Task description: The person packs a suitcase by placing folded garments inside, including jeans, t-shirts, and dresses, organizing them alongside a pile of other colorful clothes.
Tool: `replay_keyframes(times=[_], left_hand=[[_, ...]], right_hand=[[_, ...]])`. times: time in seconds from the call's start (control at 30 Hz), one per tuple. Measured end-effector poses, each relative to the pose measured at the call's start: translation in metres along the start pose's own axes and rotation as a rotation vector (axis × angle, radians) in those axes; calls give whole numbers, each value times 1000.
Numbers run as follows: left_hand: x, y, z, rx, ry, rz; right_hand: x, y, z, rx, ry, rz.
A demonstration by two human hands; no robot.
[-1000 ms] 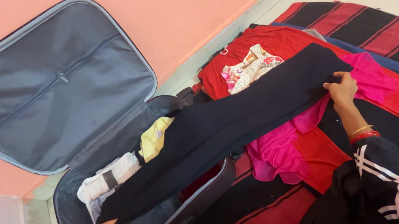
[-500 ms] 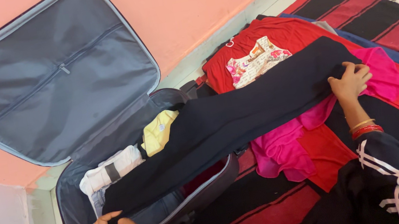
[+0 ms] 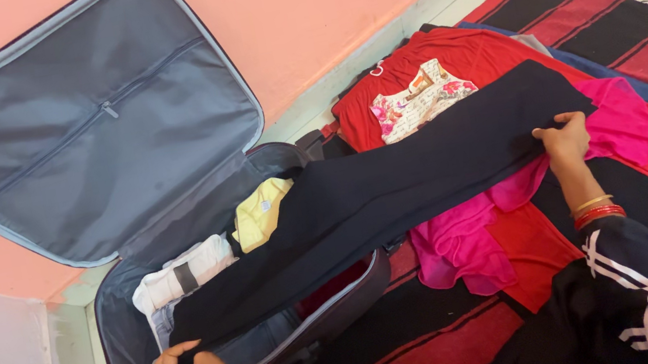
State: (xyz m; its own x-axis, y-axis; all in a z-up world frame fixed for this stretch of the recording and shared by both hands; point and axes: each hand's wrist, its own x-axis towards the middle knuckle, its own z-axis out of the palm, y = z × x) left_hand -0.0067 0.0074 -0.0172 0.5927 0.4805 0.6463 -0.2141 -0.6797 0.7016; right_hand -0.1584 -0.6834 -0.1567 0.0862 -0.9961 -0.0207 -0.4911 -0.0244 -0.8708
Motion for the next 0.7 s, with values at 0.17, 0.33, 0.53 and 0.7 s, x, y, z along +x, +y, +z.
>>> replay_keyframes(times=[0.17, 0.33, 0.53, 0.7], left_hand=[[0, 4, -1, -50, 19, -5], [-1, 10, -5, -75, 7, -11], [-1, 9, -5, -75, 1, 14], [-1, 9, -5, -90, -7, -7]], right_hand=[[-3, 0, -2, 254, 38, -39], [-4, -2, -4, 53, 167, 116], [1, -16, -1, 122, 89, 328], [12, -15, -9, 751, 117, 409]])
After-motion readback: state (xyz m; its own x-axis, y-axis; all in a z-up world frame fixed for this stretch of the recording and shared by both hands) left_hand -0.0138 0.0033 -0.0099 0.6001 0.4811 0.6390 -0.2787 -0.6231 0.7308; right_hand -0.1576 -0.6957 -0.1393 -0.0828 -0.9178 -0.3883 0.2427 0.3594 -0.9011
